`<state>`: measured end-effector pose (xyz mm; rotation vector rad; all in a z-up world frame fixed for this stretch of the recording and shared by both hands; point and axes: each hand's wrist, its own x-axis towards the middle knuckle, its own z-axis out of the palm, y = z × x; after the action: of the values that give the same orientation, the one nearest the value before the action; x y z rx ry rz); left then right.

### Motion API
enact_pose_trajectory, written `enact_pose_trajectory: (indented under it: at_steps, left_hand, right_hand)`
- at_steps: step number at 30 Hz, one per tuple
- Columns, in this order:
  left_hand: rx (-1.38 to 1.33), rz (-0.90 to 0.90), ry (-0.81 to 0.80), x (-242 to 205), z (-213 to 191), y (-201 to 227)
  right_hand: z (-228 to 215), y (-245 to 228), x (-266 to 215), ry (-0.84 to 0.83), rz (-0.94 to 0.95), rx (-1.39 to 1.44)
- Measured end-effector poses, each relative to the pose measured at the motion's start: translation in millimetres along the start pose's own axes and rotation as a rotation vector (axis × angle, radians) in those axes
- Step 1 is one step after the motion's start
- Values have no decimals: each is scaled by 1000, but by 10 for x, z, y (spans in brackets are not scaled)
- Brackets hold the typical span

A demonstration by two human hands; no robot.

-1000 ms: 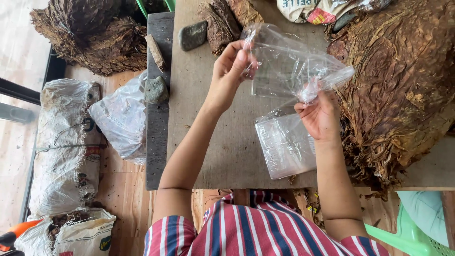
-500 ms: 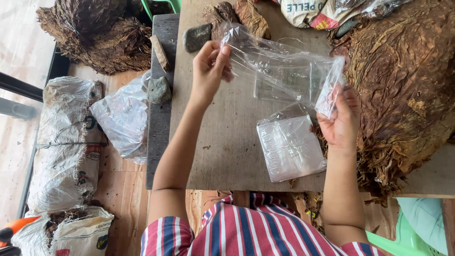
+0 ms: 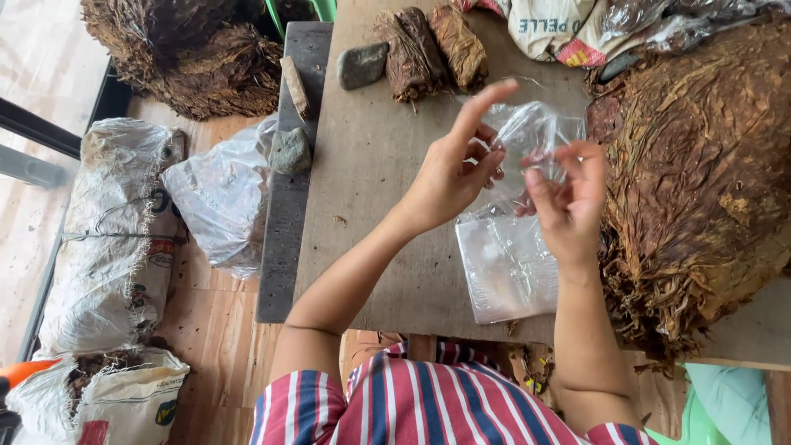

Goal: The person places dried brown material into clear plastic bags, folds the top, and ties each bag with a white string. The process is repeated for multiple bundles on a wooden table.

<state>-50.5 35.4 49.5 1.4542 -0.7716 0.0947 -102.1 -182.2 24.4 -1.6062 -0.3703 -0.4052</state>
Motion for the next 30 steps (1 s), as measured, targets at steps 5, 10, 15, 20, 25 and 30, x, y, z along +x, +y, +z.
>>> enact_pose_trajectory:
  at_steps: [5,10,15,20,25,30]
  left_hand:
    - [211,24,-91,-49,28,-104]
    - [589,-53,74,-30,1,-369]
    - [706,80,253,-27,-71,-257]
    - [579,104,164,-103,-327,52]
    - [312,102,18,-259,-551,548]
    - [-76,80,-6,-373,-837,695]
  right_hand:
    - [-95,-68,42,83,-43,-137]
    - [-76,71,85,15,-287,-446]
    - [140,-212,39,-216,-188,-285]
    - [-102,113,201,39,-112,-128]
    - [-93,643,286,166,248,101]
    - [192,526,252,-135,531,694]
